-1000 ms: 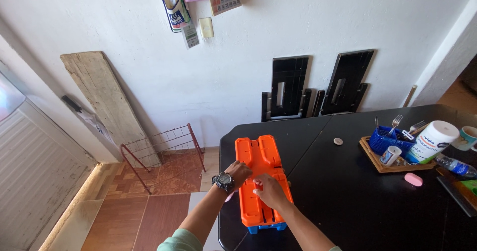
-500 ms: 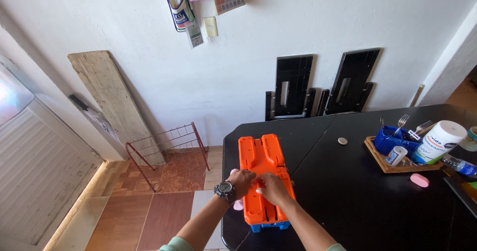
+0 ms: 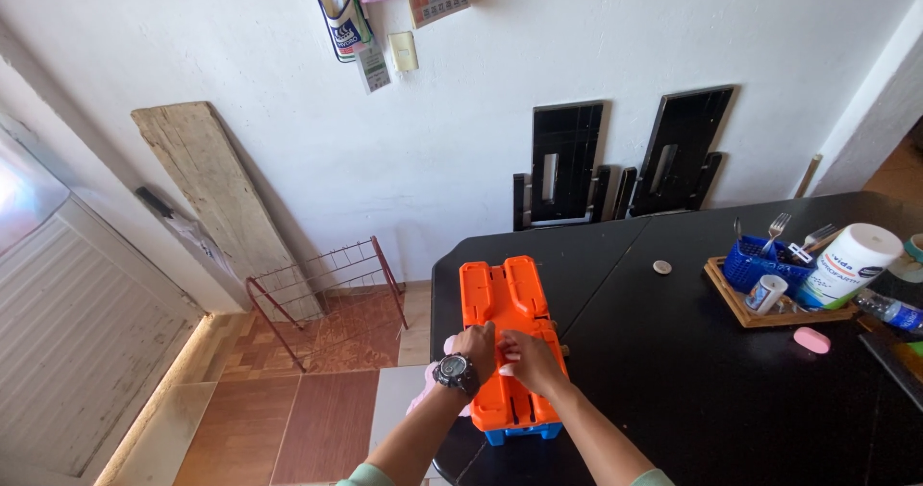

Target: The person wipes the exterior of an orange and blue toolbox with a pink cloth, then opens the toolbox and wipes a hammer with the same cloth. The toolbox remains open on the table at the end.

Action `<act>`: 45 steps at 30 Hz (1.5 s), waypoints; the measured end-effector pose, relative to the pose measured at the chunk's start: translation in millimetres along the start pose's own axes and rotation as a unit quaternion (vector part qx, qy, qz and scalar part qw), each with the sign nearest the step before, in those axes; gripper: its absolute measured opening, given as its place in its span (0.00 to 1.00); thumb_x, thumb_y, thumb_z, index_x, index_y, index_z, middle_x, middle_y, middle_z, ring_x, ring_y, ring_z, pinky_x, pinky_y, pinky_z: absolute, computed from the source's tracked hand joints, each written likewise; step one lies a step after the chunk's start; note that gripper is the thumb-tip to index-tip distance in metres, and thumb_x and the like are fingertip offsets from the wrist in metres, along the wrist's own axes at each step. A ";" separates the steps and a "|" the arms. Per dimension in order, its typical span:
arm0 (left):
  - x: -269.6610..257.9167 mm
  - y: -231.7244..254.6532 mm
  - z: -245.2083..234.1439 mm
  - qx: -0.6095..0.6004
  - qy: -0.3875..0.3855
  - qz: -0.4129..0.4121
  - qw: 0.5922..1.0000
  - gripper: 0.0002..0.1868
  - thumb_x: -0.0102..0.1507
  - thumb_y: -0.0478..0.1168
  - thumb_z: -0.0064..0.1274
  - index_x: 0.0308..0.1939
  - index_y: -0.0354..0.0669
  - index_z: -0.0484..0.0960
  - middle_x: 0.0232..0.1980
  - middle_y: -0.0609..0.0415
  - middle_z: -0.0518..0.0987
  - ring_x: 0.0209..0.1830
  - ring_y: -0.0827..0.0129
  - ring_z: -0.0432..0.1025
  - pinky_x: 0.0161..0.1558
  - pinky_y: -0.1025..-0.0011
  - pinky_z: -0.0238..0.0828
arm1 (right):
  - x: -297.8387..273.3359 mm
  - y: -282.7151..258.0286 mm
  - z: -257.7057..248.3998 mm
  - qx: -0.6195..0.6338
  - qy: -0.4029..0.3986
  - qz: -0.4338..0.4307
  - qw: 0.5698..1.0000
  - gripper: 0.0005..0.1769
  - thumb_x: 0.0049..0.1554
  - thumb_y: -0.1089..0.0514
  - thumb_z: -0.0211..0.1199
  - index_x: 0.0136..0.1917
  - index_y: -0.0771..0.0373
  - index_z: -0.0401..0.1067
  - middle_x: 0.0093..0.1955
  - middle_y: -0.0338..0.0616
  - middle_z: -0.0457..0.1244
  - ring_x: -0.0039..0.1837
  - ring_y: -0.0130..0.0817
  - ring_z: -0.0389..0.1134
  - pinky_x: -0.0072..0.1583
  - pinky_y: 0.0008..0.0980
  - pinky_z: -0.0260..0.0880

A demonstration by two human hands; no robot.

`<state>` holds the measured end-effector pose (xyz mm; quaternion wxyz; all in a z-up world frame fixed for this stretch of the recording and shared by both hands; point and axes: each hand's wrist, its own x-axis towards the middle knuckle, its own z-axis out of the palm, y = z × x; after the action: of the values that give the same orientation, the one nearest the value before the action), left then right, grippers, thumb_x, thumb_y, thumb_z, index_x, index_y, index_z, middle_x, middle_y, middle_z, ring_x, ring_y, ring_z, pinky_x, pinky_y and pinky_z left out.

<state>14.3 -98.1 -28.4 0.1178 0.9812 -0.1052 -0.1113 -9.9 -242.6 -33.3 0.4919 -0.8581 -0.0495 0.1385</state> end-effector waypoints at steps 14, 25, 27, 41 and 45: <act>39.2 -21.2 55.7 0.024 0.042 -0.021 0.999 0.18 0.52 0.35 0.57 0.42 0.48 0.67 0.36 0.53 0.82 0.38 0.53 0.81 0.41 0.53 0.79 | 10.1 7.5 2.1 0.076 -0.012 -0.011 0.997 0.44 0.47 0.76 0.75 0.74 0.72 0.62 0.69 0.73 0.61 0.68 0.62 0.66 0.64 0.48 0.74; 18.6 -39.6 34.8 -0.008 0.067 0.099 0.993 0.09 0.56 0.35 0.54 0.38 0.45 0.71 0.33 0.45 0.82 0.37 0.43 0.80 0.37 0.53 0.78 | 10.5 10.0 2.1 0.059 -0.026 -0.011 0.998 0.43 0.49 0.73 0.75 0.75 0.72 0.61 0.70 0.68 0.61 0.69 0.56 0.67 0.65 0.45 0.74; 14.8 -44.2 40.6 0.042 0.078 0.077 0.993 0.07 0.59 0.39 0.54 0.38 0.51 0.72 0.31 0.51 0.81 0.34 0.54 0.81 0.36 0.60 0.78 | 7.9 12.2 -0.3 0.028 -0.024 -0.009 0.999 0.43 0.49 0.71 0.76 0.75 0.71 0.61 0.70 0.67 0.62 0.68 0.53 0.68 0.64 0.43 0.75; -58.9 -41.0 41.1 -0.176 0.056 0.174 0.967 0.14 0.63 0.29 0.55 0.29 0.49 0.68 0.24 0.61 0.70 0.19 0.71 0.60 0.21 0.70 0.58 | 5.0 12.5 6.8 -0.021 0.019 -0.004 1.000 0.37 0.48 0.66 0.75 0.70 0.62 0.68 0.64 0.48 0.70 0.63 0.38 0.75 0.64 0.32 0.78; -53.5 -30.0 45.7 -0.226 0.115 0.174 0.952 0.14 0.66 0.30 0.54 0.28 0.48 0.70 0.24 0.63 0.77 0.20 0.77 0.69 0.22 0.74 0.67 | 1.2 8.1 6.0 -0.036 0.035 0.002 0.999 0.31 0.49 0.62 0.75 0.66 0.62 0.72 0.58 0.45 0.73 0.59 0.35 0.77 0.63 0.29 0.78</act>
<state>-42.4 -66.7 -69.0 0.3653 0.9016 -0.2317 0.0039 -10.9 -241.5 -43.3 0.4619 -0.8796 -0.0356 0.1078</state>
